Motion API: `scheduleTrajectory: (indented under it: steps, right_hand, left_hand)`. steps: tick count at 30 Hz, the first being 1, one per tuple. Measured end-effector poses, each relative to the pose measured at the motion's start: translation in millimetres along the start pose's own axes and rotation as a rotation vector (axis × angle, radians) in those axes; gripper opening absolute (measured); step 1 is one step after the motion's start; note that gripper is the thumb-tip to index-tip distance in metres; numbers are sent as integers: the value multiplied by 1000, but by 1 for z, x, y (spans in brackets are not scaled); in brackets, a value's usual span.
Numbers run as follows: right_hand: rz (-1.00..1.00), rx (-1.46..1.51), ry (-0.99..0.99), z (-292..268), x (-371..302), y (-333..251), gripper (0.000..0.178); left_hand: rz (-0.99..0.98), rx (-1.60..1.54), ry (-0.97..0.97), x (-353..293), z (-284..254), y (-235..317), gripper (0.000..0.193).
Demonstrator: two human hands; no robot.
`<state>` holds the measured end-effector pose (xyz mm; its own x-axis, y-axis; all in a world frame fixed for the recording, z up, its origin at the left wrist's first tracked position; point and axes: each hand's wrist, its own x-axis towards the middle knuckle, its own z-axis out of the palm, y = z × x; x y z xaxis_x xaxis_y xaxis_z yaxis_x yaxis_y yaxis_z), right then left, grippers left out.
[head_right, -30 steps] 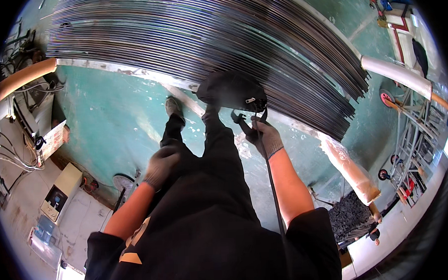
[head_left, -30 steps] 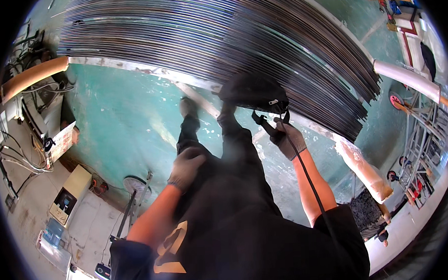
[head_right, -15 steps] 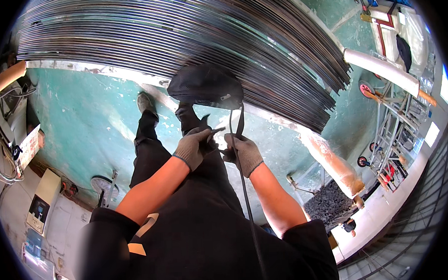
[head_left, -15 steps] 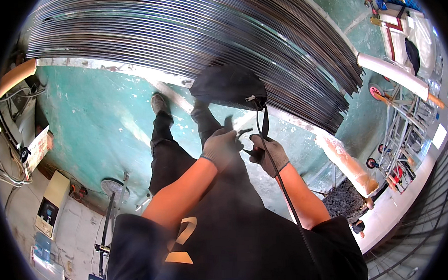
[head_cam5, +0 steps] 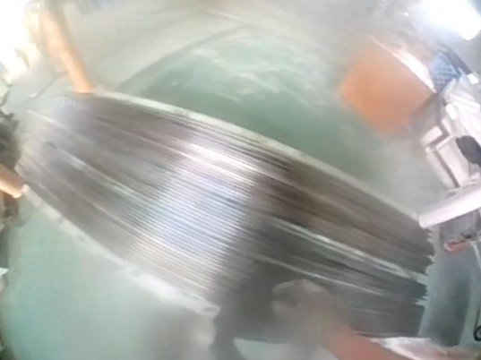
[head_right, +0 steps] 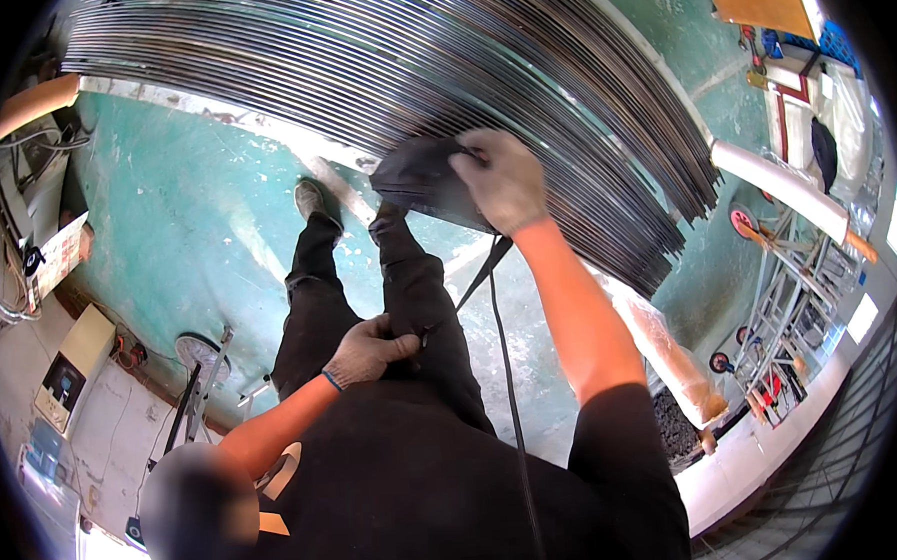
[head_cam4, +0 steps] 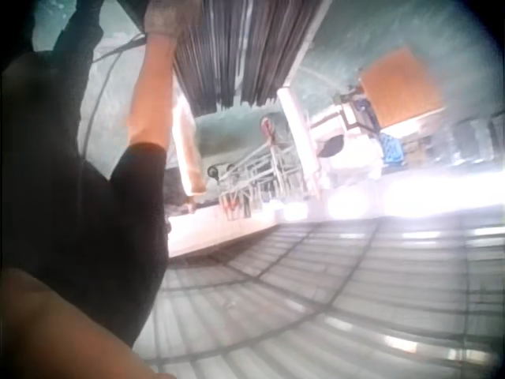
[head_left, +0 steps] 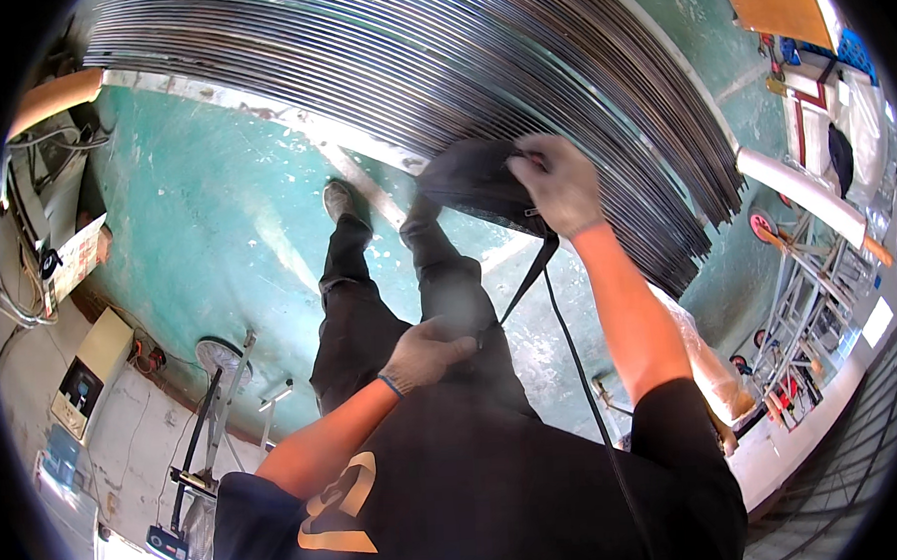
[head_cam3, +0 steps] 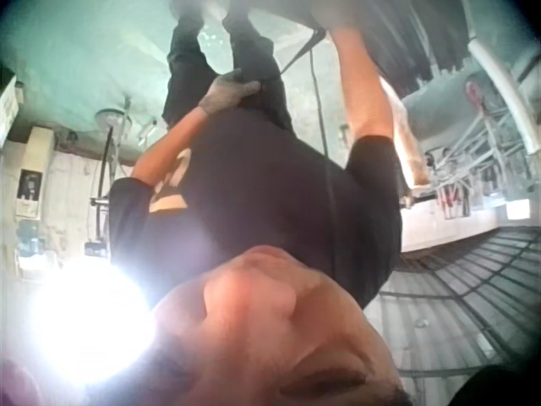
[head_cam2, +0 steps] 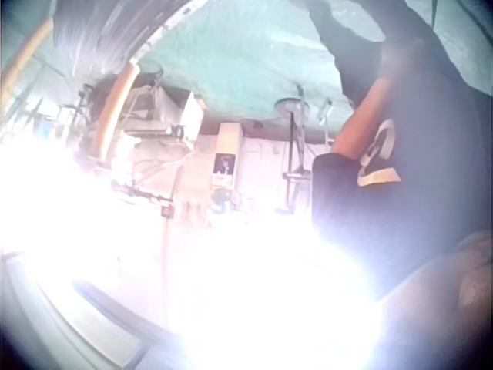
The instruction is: The person picks up bundles of straight metal rods from a rack and feeds them into a yellow bending machine. The machine bends the rods into a U-shape, which the person then removes and places onto a nearby rack. This process is repeated multiple times throughout the clip.
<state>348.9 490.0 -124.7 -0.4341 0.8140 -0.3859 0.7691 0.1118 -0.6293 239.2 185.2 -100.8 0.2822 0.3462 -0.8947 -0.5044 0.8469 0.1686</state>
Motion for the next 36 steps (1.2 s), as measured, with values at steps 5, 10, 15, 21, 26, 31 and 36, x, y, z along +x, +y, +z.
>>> scheduleTrajectory:
  steps: [5,10,15,21,26,31,36]
  right_hand:
    - [-377,-610,-626,82,64,-64,54]
    - [-671,-961,-621,148,54,-47,38]
    - [-260,-894,-724,99,72,-58,24]
    - [234,-320,-519,-12,88,4,36]
    - [327,278,-369,-63,61,75,25]
    - [306,794,-203,-81,28,75,13]
    - [-135,469,-42,-92,-1,74,6]
  left_hand:
    - [125,299,-36,-7,2,11,53]
    - [155,256,-73,-12,1,9,52]
    - [92,71,-173,-43,1,29,45]
    - [-15,-202,-228,-101,4,76,21]
    - [60,-210,-146,-141,-2,101,22]
    - [171,-130,18,-156,-14,96,27]
    - [371,-305,235,-179,5,132,18]
